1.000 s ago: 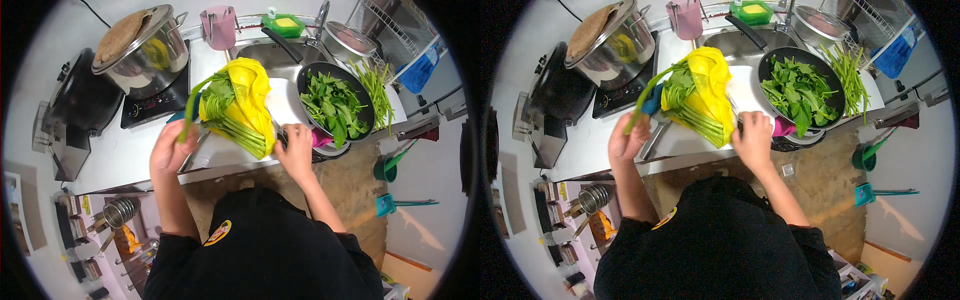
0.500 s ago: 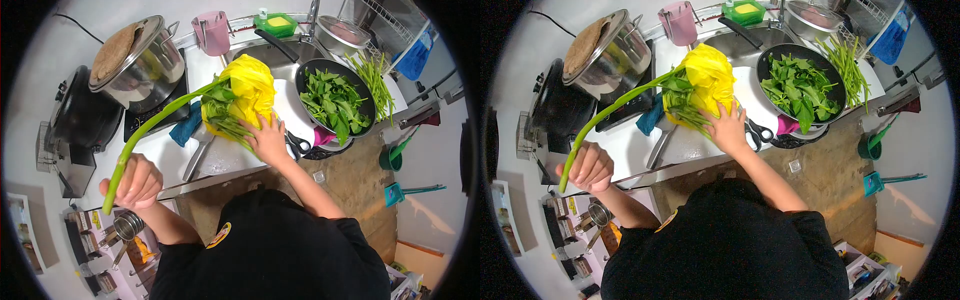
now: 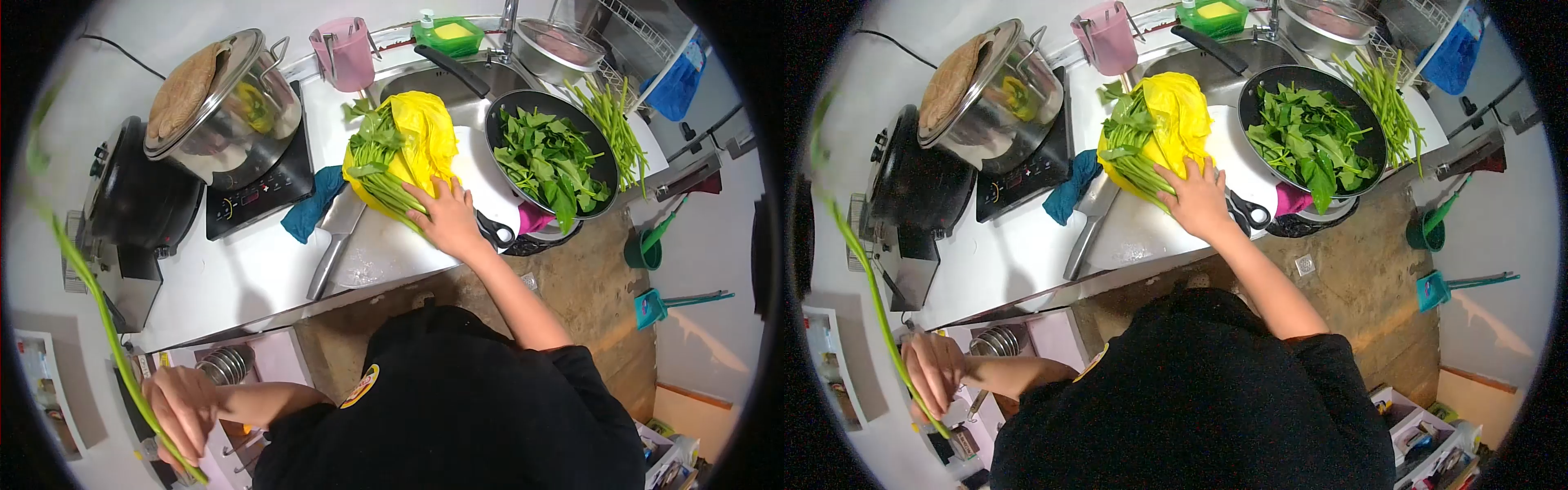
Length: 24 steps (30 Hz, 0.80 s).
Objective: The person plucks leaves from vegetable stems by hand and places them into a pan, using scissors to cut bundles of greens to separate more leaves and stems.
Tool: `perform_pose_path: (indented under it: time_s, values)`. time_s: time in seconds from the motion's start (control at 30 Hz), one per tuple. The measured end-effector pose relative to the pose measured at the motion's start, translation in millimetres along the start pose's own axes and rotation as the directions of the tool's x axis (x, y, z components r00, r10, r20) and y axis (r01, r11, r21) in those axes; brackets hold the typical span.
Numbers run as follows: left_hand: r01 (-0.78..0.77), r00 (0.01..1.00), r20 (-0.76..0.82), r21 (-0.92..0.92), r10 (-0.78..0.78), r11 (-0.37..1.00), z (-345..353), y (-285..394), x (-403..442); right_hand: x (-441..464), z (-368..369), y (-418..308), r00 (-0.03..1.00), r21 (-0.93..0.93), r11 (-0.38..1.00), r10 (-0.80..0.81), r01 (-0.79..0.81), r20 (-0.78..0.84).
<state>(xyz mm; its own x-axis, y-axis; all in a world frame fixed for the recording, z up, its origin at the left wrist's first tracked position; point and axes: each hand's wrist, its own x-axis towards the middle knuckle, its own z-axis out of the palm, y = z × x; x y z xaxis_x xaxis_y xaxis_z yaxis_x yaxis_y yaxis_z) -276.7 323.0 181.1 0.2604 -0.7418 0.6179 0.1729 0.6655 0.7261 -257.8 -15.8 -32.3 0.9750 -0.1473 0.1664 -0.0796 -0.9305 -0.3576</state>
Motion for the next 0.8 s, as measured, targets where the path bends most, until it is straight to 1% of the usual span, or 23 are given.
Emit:
perform_pose_path:
  time_s: [0.07, 0.1, 0.13, 0.2, 0.27, 0.3, 0.33, 0.4, 0.43, 0.47, 0.5, 0.53, 0.57, 0.6, 0.63, 0.67, 0.7, 0.73, 0.77, 0.8]
  values:
    - [0.024, 0.999, 0.041, 0.158, -0.031, 0.987, 1, -2, -4, -3, -16, -3, 0.996, 0.049, 0.998, -0.037, 0.041, -0.075]
    - [0.028, 0.996, 0.079, 0.186, -0.044, 0.982, 0, -3, -2, -4, -30, -8, 0.992, 0.072, 0.995, -0.054, 0.062, -0.112]
    - [0.031, 0.992, 0.117, 0.212, -0.057, 0.977, -2, -4, 0, -7, -47, -12, 0.978, 0.168, 0.973, -0.132, 0.159, -0.164]
    - [0.001, 0.994, 0.107, 0.269, -0.031, 0.963, -5, -10, -1, -14, -99, -30, 0.924, 0.332, 0.878, -0.254, 0.344, -0.286]
    - [-0.018, 0.994, 0.108, 0.321, -0.018, 0.947, -10, -19, 8, -31, -163, -55, 0.783, 0.399, 0.685, -0.443, 0.610, -0.436]
    - [-0.062, 0.998, 0.041, 0.271, 0.053, 0.961, -16, -33, 13, -44, -190, -69, 0.714, 0.328, 0.668, -0.452, 0.668, -0.534]
    - [-0.105, 0.993, -0.032, 0.223, 0.115, 0.969, -17, -51, 20, -56, -213, -80, 0.631, 0.239, 0.640, -0.496, 0.730, -0.597]
    - [0.058, 0.996, -0.072, 0.193, -0.045, 0.979, -28, -74, 38, -73, -246, -93, 0.474, 0.061, 0.585, -0.587, 0.809, -0.656]
    - [0.139, 0.988, -0.092, 0.175, -0.124, 0.975, -34, -86, 47, -78, -254, -96, 0.428, -0.013, 0.574, -0.626, 0.819, -0.653]
    - [0.223, 0.968, -0.137, 0.069, -0.212, 0.972, -34, -103, 60, -79, -260, -95, 0.391, -0.079, 0.566, -0.657, 0.821, -0.645]
    - [0.199, 0.962, -0.182, -0.033, -0.202, 0.979, -31, -126, 70, -78, -265, -92, 0.373, -0.130, 0.568, -0.679, 0.813, -0.633]
    - [0.184, 0.940, -0.260, -0.161, -0.222, 0.970, -22, -146, 75, -76, -269, -87, 0.361, -0.169, 0.572, -0.691, 0.803, -0.627]
    - [0.244, 0.948, -0.139, -0.254, -0.285, 0.936, -20, -160, 93, -74, -271, -81, 0.353, -0.201, 0.582, -0.694, 0.788, -0.627]
    - [0.286, 0.954, -0.018, -0.239, -0.299, 0.928, -22, -177, 103, -72, -272, -71, 0.358, -0.226, 0.608, -0.685, 0.761, -0.635]
    - [0.333, 0.939, 0.020, -0.299, -0.343, 0.894, -14, -191, 113, -68, -272, -57, 0.383, -0.229, 0.647, -0.660, 0.727, -0.646]
    - [0.468, 0.883, 0.157, -0.246, -0.442, 0.849, -14, -197, 124, -64, -270, -41, 0.421, -0.213, 0.686, -0.630, 0.696, -0.653]
    - [0.588, 0.805, 0.261, -0.223, -0.533, 0.777, -15, -205, 129, -60, -263, -25, 0.486, -0.167, 0.739, -0.578, 0.653, -0.656]
    - [0.645, 0.755, 0.331, -0.224, -0.565, 0.730, -11, -209, 138, -54, -250, -10, 0.583, -0.084, 0.796, -0.506, 0.599, -0.635]
    - [0.697, 0.702, 0.404, -0.219, -0.587, 0.683, -5, -213, 149, -49, -231, 2, 0.697, 0.042, 0.842, -0.416, 0.538, -0.584]
    - [0.743, 0.645, 0.475, -0.210, -0.598, 0.635, 0, -218, 159, -45, -206, 12, 0.809, 0.190, 0.870, -0.314, 0.455, -0.497]
